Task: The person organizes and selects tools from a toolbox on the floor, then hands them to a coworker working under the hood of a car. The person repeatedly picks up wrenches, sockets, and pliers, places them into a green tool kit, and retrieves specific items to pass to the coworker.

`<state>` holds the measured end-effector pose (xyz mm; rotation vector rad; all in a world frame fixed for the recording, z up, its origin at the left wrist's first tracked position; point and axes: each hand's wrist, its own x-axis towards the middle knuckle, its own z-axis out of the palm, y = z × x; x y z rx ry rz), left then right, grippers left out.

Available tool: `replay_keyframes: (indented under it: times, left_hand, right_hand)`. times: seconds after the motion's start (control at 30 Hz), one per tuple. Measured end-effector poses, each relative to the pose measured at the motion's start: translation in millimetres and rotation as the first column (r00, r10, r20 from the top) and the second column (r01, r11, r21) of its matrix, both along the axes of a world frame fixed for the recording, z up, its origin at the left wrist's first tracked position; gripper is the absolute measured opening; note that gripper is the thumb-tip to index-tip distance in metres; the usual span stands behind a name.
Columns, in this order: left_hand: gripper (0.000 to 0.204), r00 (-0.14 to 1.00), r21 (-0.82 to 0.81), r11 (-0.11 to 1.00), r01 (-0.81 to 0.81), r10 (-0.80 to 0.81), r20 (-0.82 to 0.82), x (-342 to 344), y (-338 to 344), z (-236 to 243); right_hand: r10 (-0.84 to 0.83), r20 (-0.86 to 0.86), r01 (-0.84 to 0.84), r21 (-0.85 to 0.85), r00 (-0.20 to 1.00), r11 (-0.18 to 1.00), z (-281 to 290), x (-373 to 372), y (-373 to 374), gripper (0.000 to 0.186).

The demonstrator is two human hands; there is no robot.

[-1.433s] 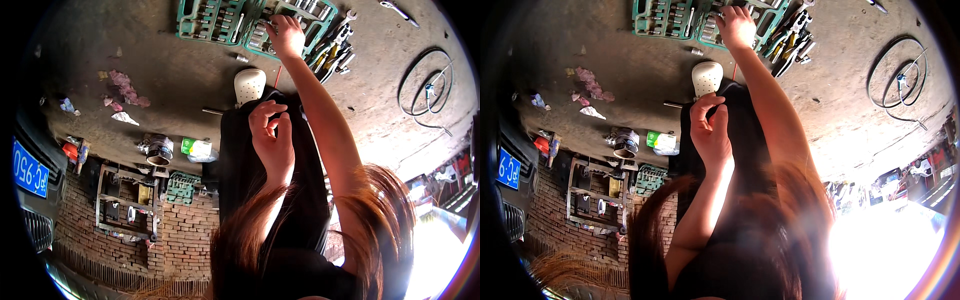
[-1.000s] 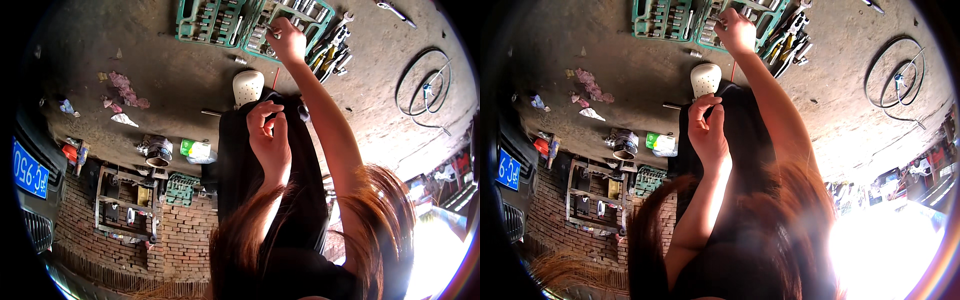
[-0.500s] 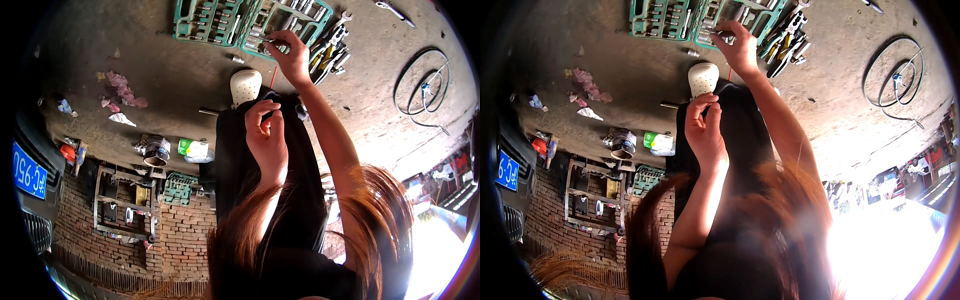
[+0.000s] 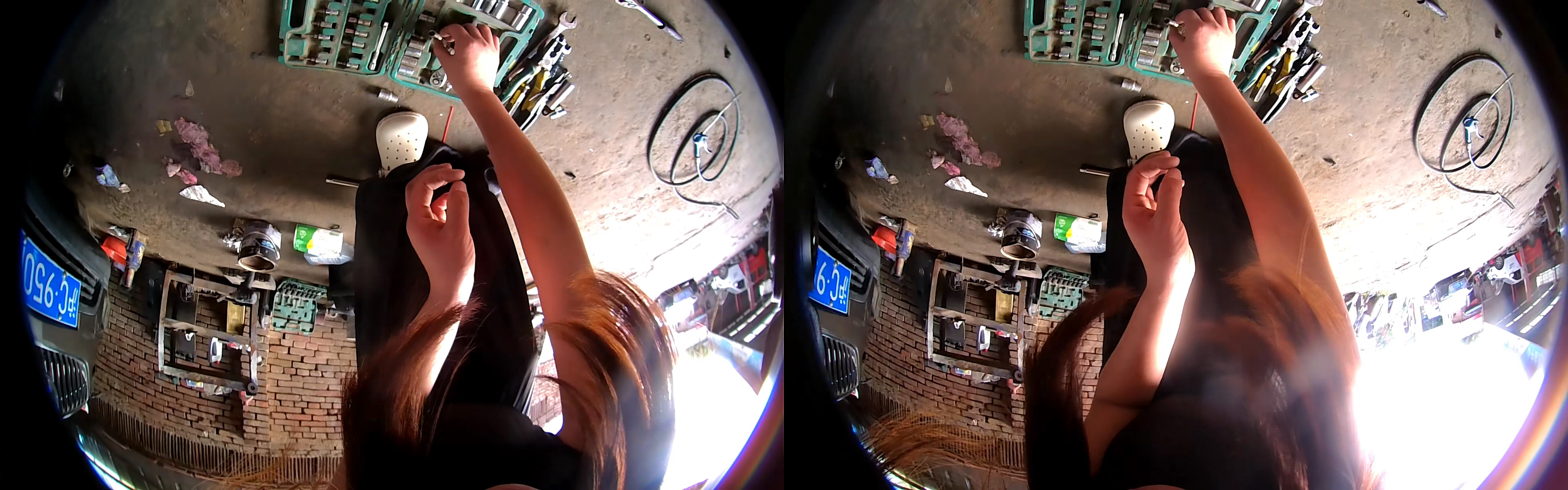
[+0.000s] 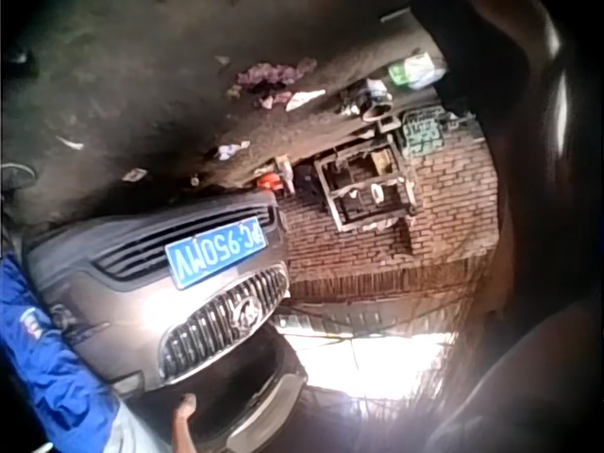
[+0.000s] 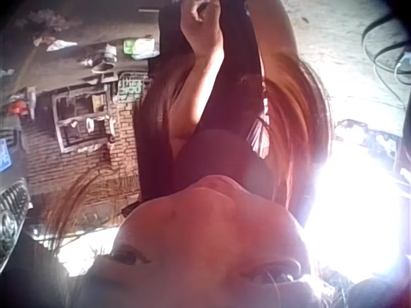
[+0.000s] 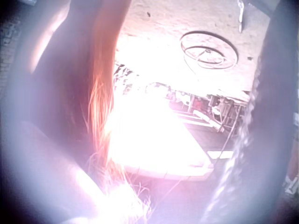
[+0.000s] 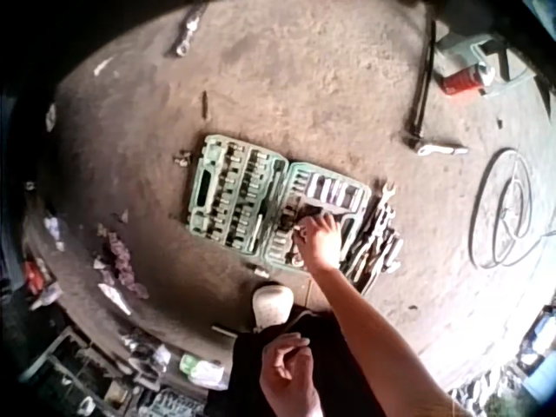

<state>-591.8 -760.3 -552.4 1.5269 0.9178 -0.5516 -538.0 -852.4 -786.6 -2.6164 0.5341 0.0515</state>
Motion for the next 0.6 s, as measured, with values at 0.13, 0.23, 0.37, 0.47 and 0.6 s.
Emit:
replay_keyframes:
  times: [0.13,0.23,0.37,0.47,0.6]
  left_hand:
    - [0.015,1.000,-0.025,1.000,-0.016,0.016,0.005,-2.9,-0.4,-4.7]
    - [0.015,1.000,-0.037,0.999,-0.011,0.011,-0.002,-2.1,-1.7,-4.2]
    - [0.015,1.000,-0.031,0.999,-0.013,0.012,-0.012,-0.4,-2.2,-3.1]
    - [0.015,0.999,-0.032,0.999,-0.025,0.024,-0.025,-0.6,-2.1,-2.6]
    - [0.016,1.000,-0.060,0.998,-0.025,0.024,-0.019,-0.1,-2.3,-1.1]
  right_hand:
    - [0.037,0.058,-0.035,-0.027,0.998,0.999,-3.5,3.8,-3.5,0.014]
    - [0.043,0.126,-0.037,-0.047,0.991,0.998,-11.3,8.0,-3.1,0.014]
    - [-0.069,0.099,0.077,-0.079,0.993,0.994,-12.0,7.0,-0.5,0.016]
    - [-0.211,0.058,0.218,-0.177,0.976,0.960,-11.5,2.8,-4.8,0.020]
    - [-0.125,0.069,0.139,-0.241,0.990,0.961,-18.6,1.3,-13.9,0.024]
